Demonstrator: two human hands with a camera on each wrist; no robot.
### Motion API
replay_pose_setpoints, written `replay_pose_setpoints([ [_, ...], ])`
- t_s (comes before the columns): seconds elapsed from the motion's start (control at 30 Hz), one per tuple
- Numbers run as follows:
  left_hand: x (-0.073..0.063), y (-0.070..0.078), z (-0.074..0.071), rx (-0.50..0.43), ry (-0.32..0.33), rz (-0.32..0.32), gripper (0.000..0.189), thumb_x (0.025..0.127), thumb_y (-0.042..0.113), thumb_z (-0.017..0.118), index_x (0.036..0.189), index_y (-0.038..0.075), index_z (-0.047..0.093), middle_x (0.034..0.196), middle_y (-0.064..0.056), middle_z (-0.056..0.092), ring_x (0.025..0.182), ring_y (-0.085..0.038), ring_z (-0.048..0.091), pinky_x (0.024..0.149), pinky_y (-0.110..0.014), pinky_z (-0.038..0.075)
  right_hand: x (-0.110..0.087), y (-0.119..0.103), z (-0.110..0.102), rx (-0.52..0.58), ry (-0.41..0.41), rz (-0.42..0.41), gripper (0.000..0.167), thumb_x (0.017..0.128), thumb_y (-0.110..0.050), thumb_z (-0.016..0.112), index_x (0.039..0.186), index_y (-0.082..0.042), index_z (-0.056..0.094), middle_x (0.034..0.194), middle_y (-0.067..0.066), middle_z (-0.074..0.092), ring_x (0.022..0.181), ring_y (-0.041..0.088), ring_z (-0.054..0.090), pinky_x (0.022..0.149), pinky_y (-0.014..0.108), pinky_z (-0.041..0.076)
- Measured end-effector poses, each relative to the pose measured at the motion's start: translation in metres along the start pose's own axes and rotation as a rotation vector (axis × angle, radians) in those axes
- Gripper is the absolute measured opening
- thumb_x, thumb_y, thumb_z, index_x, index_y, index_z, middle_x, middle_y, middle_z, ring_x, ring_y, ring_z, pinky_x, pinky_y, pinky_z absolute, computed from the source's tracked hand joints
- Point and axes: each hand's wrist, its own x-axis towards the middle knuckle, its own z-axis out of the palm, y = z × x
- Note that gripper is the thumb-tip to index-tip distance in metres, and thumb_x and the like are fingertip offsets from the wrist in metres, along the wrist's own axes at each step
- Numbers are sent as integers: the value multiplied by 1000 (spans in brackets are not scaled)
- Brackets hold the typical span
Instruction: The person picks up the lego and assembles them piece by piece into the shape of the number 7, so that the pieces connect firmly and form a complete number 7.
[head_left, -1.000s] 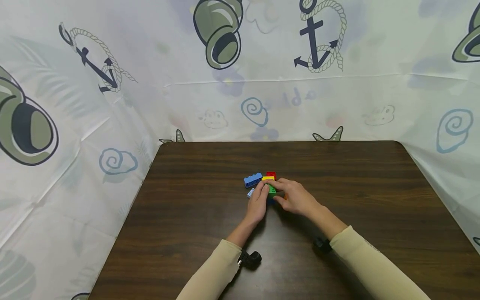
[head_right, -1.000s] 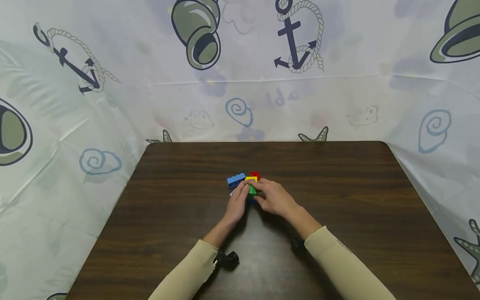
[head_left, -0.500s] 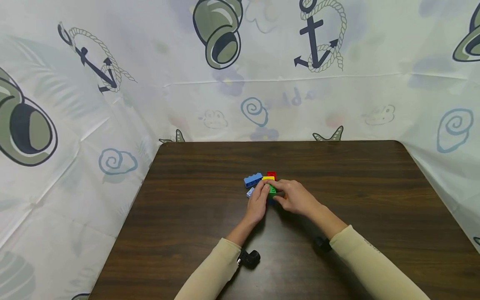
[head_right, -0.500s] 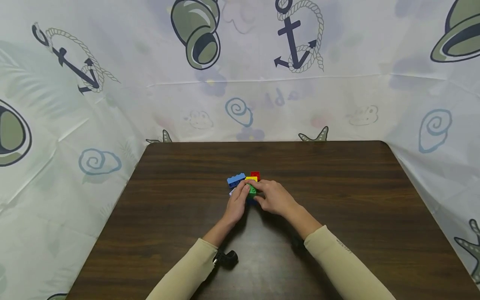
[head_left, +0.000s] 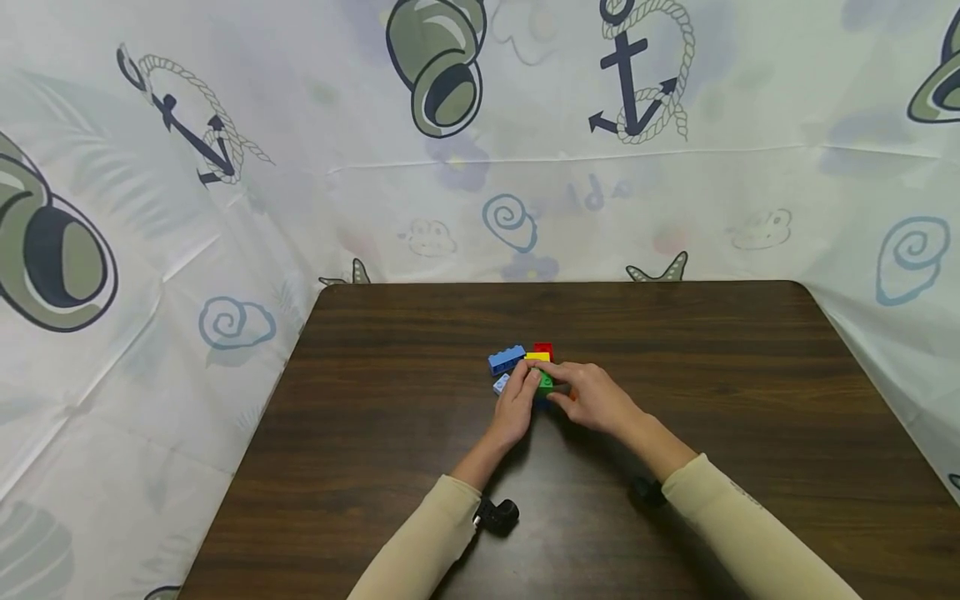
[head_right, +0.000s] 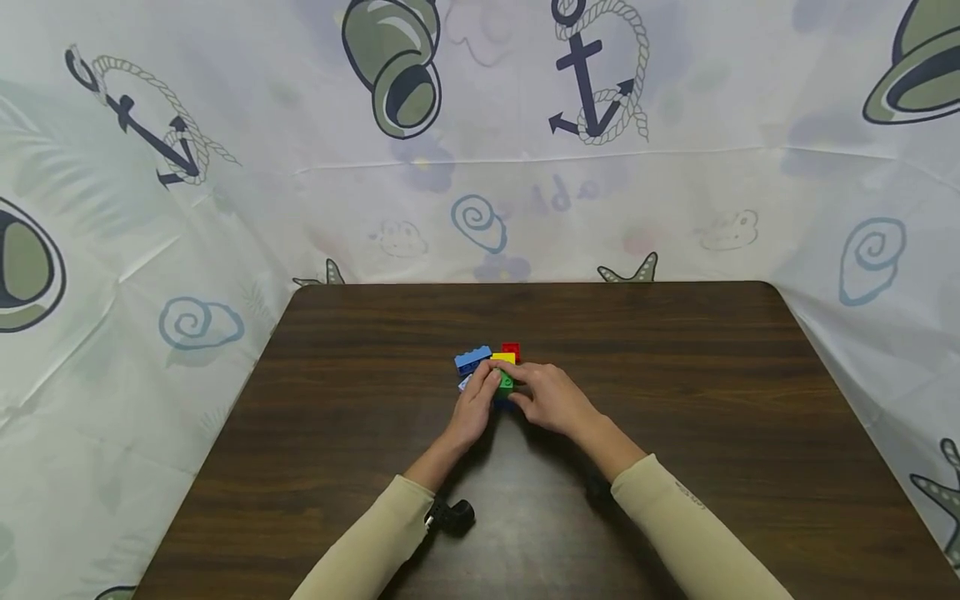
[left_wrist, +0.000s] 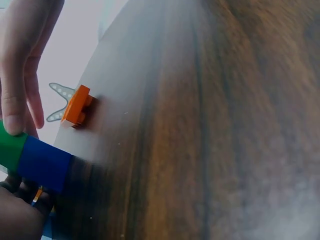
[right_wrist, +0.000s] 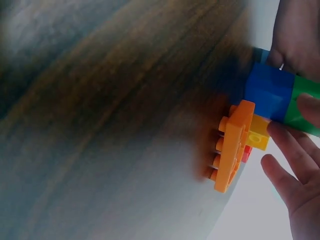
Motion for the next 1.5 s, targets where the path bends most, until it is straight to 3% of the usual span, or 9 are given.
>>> replay_pose_setpoints([
  [0.13,1,-3,0,-14,-11,14,27,106,6,36,125,-8,49,122,-22,55,114,-28,49,97,-37,38,1,3,-10,83,-98,61,61,88,-9,73,144,-18,51,81,9,68,48,7,46,52,24,44],
  [0.23,2,-9,2,-14,-11,9,28,106,7,36,125,-9,49,124,-23,55,114,-28,49,96,-35,39,2,8,-19,139,-127,150,53,89,-3,65,140,-16,56,77,7,67,56,12,55,54,28,47],
  [0.37,6,-28,9,-20,25,23,27,107,9,37,122,-7,53,119,-24,58,106,-30,53,88,-32,40,7,18,-22,136,-6,210,38,89,4,56,124,-5,66,110,9,70,90,20,65,76,39,55],
  [0.43,9,-39,11,-34,40,32,27,107,11,38,121,-4,54,115,-24,61,103,-31,55,85,-30,40,10,24,-19,93,21,209,33,91,2,59,122,-4,67,114,9,68,95,24,65,84,43,53],
  [0.67,11,-46,12,33,58,53,28,108,22,38,119,5,57,112,-10,63,101,-21,56,84,-31,43,18,34,-2,-37,-36,121,48,90,-5,70,136,-7,57,131,9,57,118,30,56,97,49,46],
  [0.93,10,-46,13,65,72,51,29,107,23,38,121,5,57,108,-8,61,97,-18,53,77,-31,39,23,38,12,-170,-55,64,44,89,-9,71,132,-14,63,124,6,58,110,25,55,92,43,49],
  [1.2,9,-46,13,36,68,44,30,107,13,37,122,-5,56,106,-18,61,96,-27,54,77,-29,38,20,37,12,-142,-32,134,37,86,-11,76,123,-11,67,118,5,61,105,24,60,93,43,50],
  [1.37,3,-19,9,18,68,39,26,106,6,38,119,-9,54,100,-21,60,92,-29,54,77,-27,39,20,35,8,-171,-44,188,35,84,-20,79,116,-11,69,116,4,64,105,24,59,93,44,50],
  [1.5,4,-32,11,12,74,43,29,107,11,37,121,-7,54,99,-19,59,89,-30,52,75,-27,37,19,36,4,-181,-47,222,34,83,-25,80,112,-11,69,111,4,66,100,23,59,93,43,50],
])
